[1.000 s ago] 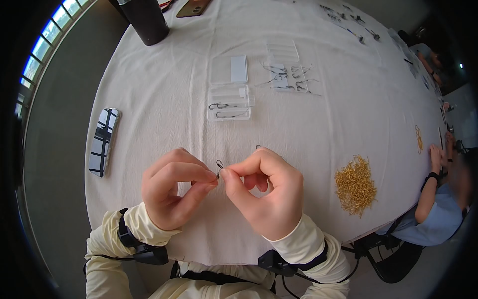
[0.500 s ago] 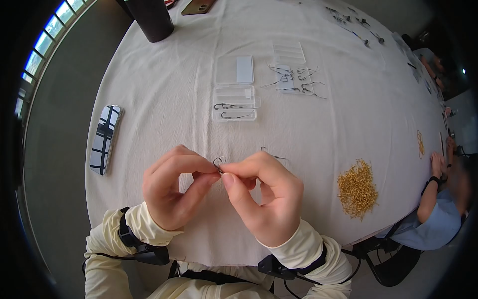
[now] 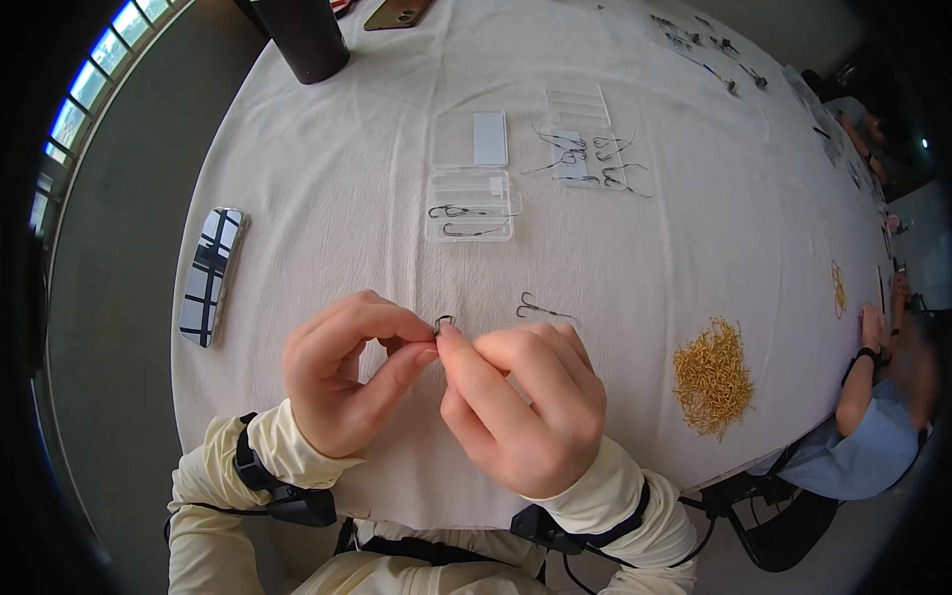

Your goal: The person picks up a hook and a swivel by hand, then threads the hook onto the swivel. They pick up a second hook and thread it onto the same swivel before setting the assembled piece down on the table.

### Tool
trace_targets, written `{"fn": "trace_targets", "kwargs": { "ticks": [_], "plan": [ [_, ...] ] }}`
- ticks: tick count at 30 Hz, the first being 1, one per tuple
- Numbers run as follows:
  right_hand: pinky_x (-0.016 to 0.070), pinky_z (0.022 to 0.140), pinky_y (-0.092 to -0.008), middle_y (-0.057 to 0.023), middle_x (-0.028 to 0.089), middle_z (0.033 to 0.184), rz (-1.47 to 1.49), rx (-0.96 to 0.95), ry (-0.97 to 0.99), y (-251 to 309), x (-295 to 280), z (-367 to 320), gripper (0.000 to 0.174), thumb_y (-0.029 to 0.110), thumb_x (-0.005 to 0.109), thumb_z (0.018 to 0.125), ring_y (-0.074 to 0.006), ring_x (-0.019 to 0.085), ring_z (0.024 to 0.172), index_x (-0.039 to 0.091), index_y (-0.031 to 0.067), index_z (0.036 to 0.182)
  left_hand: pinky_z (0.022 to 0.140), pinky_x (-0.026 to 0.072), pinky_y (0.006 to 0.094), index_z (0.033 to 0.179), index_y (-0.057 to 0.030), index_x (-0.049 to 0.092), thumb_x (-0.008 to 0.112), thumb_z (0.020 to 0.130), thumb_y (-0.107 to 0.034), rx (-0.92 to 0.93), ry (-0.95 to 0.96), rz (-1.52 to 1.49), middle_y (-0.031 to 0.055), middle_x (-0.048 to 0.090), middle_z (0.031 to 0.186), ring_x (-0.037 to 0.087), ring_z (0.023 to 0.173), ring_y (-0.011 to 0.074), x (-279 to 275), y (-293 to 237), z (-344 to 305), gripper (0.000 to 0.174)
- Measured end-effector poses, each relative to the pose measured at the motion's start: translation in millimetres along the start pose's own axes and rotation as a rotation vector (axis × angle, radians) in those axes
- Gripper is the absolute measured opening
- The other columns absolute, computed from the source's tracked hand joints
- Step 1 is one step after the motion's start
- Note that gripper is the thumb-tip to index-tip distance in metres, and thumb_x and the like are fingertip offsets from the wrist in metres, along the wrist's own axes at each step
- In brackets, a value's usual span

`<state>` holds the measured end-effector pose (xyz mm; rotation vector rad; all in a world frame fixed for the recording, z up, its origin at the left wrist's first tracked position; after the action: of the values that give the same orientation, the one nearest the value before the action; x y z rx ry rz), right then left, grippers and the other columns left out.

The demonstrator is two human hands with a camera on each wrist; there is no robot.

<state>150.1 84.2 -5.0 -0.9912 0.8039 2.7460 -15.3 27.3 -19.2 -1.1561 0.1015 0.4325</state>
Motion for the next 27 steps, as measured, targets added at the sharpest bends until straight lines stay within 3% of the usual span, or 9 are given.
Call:
{"fn": "trace_targets", "kwargs": {
  "ticks": [2,5,9,12,14,17,18,22,27],
  "plan": [
    [0.0418,0.059,-0.0328,-0.0045,0.056,0.081,-0.054,-0.09,0.007,0.2,-0.1,0.7,0.041,-0.006,0.073,0.06,-0.0191,0.056,0.064,0.071,-0.0029,0.101,0.066,0.0487,0.0264,0.092,0.0045,0.065,0.071,0.08,0.01,-0.041,0.002,-0.057,0.0097,0.067,0.086,0.061,0.073,0.0151,0.6,0.9,-0.5,0.015],
    [0.0409,0.059,-0.0323,-0.0043,0.056,0.08,-0.041,-0.09,0.005,0.2,-0.1,0.6,0.041,-0.006,0.073,0.06,-0.019,0.055,0.064,0.071,-0.0025,0.1,0.059,0.0495,0.0252,0.092,-0.0006,0.067,0.071,0.081,0.005,-0.036,-0.023,-0.094,0.0066,0.066,0.081,0.061,0.065,0.0138,2.0,4.6,0.8,0.013],
    [0.0404,0.058,-0.032,-0.0041,0.055,0.079,-0.022,-0.087,0.012,0.7,0.3,0.7,0.04,-0.006,0.072,0.06,-0.019,0.054,0.062,0.071,-0.0025,0.1,0.058,0.0493,0.025,0.091,0.0001,0.066,0.069,0.082,0.004,-0.049,0.013,-0.107,0.0061,0.066,0.08,0.061,0.064,0.0127,-0.5,6.2,0.9,0.011],
    [0.0397,0.056,-0.0317,-0.003,0.055,0.078,-0.026,-0.083,0.014,1.5,-2.7,-0.9,0.039,-0.007,0.071,0.061,-0.019,0.054,0.062,0.071,-0.0006,0.099,0.062,0.0491,0.0244,0.093,0.0,0.064,0.067,0.086,0.001,-0.145,0.039,-0.235,0.004,0.065,0.081,0.061,0.069,0.0103,-0.1,10.2,-0.6,0.008],
    [0.0404,0.055,-0.0309,-0.0026,0.056,0.078,0.008,-0.082,-0.018,3.5,-12.4,-2.2,0.033,-0.007,0.069,0.064,-0.0177,0.053,0.062,0.072,0.0021,0.096,0.066,0.0462,0.0238,0.098,0.0021,0.061,0.068,0.089,-0.003,-0.366,0.034,-0.54,0.0023,0.061,0.087,0.057,0.075,0.0097,1.4,12.2,-1.8,0.011],
    [0.0423,0.054,-0.0293,-0.0028,0.058,0.079,0.158,0.024,-0.091,-7.6,-16.6,-0.6,0.03,-0.007,0.067,0.067,-0.0169,0.054,0.063,0.072,0.0039,0.094,0.063,0.0437,0.0229,0.097,-0.001,0.06,0.066,0.093,-0.008,-0.506,0.051,-0.726,0.0011,0.06,0.088,0.054,0.072,0.0077,-0.1,12.9,-0.7,0.01],
    [0.0477,0.057,-0.0294,-0.0055,0.062,0.082,0.148,0.083,-0.07,-9.4,-16.2,3.4,0.028,-0.008,0.067,0.071,-0.0178,0.058,0.066,0.071,0.0038,0.096,0.063,0.0437,0.0229,0.097,-0.001,0.06,0.066,0.093,-0.008,-0.504,0.052,-0.727,0.0011,0.06,0.088,0.054,0.072,0.0077,-2.3,14.3,-0.4,0.01],
    [0.0539,0.065,-0.0305,-0.0099,0.067,0.088,0.318,0.179,-0.025,-22.8,-0.6,5.0,0.028,-0.009,0.073,0.073,-0.0212,0.067,0.076,0.071,0.0039,0.099,0.065,0.0434,0.0212,0.099,-0.0038,0.063,0.064,0.095,-0.012,-0.614,0.139,-0.929,-0.0007,0.063,0.085,0.055,0.073,0.0056,-2.4,18.8,-2.4,0.009],
    [0.0544,0.066,-0.0298,-0.0103,0.069,0.09,0.458,0.139,-0.001,-20.2,4.7,7.1,0.029,-0.009,0.075,0.073,-0.0216,0.068,0.078,0.071,0.0033,0.099,0.063,0.0411,0.02,0.098,-0.0066,0.064,0.063,0.096,-0.017,-0.765,0.167,-1.095,-0.0024,0.061,0.083,0.052,0.071,0.005,-0.9,15.3,-3.7,0.011]
  ]
}}
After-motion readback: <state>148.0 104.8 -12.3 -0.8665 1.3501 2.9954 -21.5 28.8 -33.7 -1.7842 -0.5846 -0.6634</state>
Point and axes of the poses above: each hand's wrist, its own z-axis towards the middle knuckle, its own x-axis out of the palm, y = z × x, the point moved 2 cm from there along z, towards the middle knuckle
